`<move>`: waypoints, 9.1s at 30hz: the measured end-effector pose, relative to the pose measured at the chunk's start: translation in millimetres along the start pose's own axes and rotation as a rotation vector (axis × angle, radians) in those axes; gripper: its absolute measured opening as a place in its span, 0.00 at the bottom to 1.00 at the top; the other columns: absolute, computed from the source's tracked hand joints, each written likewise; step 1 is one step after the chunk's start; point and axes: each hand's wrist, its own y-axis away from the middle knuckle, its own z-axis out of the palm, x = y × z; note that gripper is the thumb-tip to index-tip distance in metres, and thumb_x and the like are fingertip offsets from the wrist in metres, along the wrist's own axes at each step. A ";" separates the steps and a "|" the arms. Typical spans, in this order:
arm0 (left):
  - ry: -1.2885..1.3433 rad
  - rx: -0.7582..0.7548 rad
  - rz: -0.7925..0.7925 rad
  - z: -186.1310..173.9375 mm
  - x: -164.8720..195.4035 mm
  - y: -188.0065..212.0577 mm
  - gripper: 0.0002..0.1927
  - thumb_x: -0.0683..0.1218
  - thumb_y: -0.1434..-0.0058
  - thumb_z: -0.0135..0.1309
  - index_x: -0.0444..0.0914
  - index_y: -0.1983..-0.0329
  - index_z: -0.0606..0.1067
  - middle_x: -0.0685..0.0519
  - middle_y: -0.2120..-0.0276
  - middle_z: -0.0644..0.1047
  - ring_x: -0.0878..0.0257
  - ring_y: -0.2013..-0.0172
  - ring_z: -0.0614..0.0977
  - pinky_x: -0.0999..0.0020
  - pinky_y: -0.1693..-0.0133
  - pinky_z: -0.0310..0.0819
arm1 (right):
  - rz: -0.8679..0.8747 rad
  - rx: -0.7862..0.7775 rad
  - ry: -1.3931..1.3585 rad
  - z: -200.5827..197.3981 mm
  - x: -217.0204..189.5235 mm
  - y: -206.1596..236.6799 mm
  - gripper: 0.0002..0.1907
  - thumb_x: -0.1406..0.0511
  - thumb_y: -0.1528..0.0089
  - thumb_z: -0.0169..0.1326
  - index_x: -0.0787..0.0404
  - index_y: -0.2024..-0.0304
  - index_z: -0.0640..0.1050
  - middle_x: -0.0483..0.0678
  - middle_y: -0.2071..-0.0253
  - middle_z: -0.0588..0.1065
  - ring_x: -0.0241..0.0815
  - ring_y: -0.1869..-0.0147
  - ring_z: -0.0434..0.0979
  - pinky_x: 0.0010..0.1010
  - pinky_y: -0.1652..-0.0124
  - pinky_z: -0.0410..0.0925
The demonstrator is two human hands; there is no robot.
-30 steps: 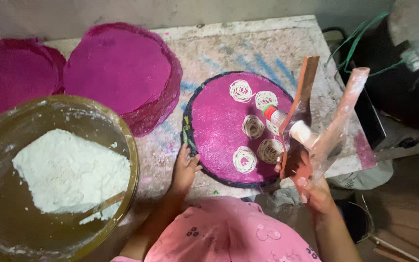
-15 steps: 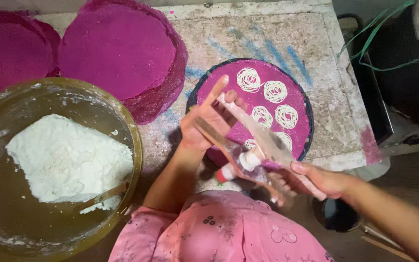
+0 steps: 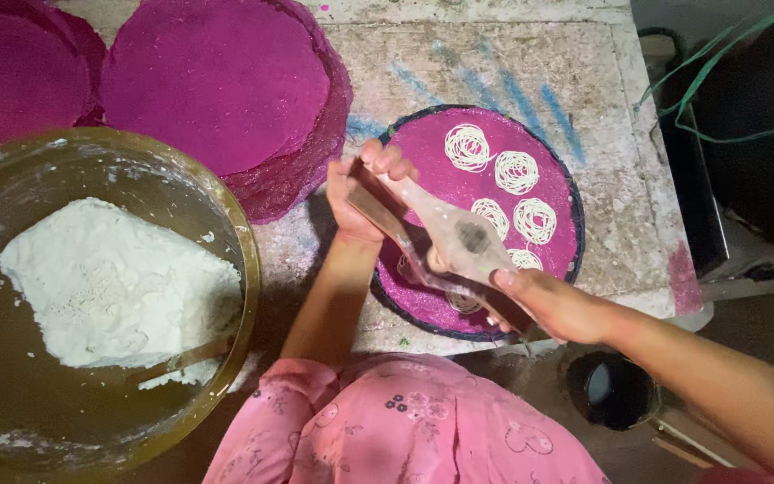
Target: The person scoops white paste from a bowl and uses a handheld applicator to draw spiral patterns on purple trays. They repeat the process across multiple trays, occasionally moving finished trays aside.
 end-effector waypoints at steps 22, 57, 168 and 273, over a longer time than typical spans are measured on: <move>-0.085 -0.070 0.077 25.0 -8.8 -33.3 0.13 0.56 0.32 0.44 0.43 0.61 0.69 0.56 0.64 0.71 0.61 0.57 0.73 0.57 0.40 0.70 | -0.101 0.187 0.121 -16.6 -15.9 0.4 0.32 0.43 0.33 0.39 0.62 0.69 0.76 0.43 0.74 0.72 0.35 0.70 0.71 0.29 0.67 0.68; -0.018 0.079 0.037 1.7 -25.6 -75.5 0.22 0.64 0.28 0.44 0.41 0.56 0.69 0.56 0.65 0.69 0.59 0.57 0.72 0.53 0.38 0.65 | -0.022 0.159 0.222 -90.7 -27.1 -20.1 0.44 0.38 0.34 0.29 0.66 0.68 0.83 0.51 0.74 0.80 0.43 0.68 0.79 0.36 0.63 0.72; -2.150 0.506 -0.281 -18.6 11.4 -79.0 0.33 0.65 0.26 0.30 0.46 0.23 0.56 0.46 0.50 0.80 0.57 0.71 0.76 0.64 0.67 0.67 | -0.282 0.616 0.194 -124.3 -104.0 -91.7 0.28 0.46 0.32 0.45 0.63 0.69 0.77 0.44 0.78 0.72 0.36 0.78 0.70 0.31 0.75 0.64; -3.040 0.291 -0.479 42.9 -19.7 -51.8 0.22 0.54 0.41 0.56 0.36 0.48 0.77 0.44 0.46 0.75 0.48 0.42 0.72 0.50 0.47 0.71 | -0.338 1.540 0.399 18.2 167.8 20.5 0.16 0.66 0.40 0.61 0.63 0.50 0.79 0.58 0.51 0.73 0.60 0.44 0.71 0.46 0.44 0.64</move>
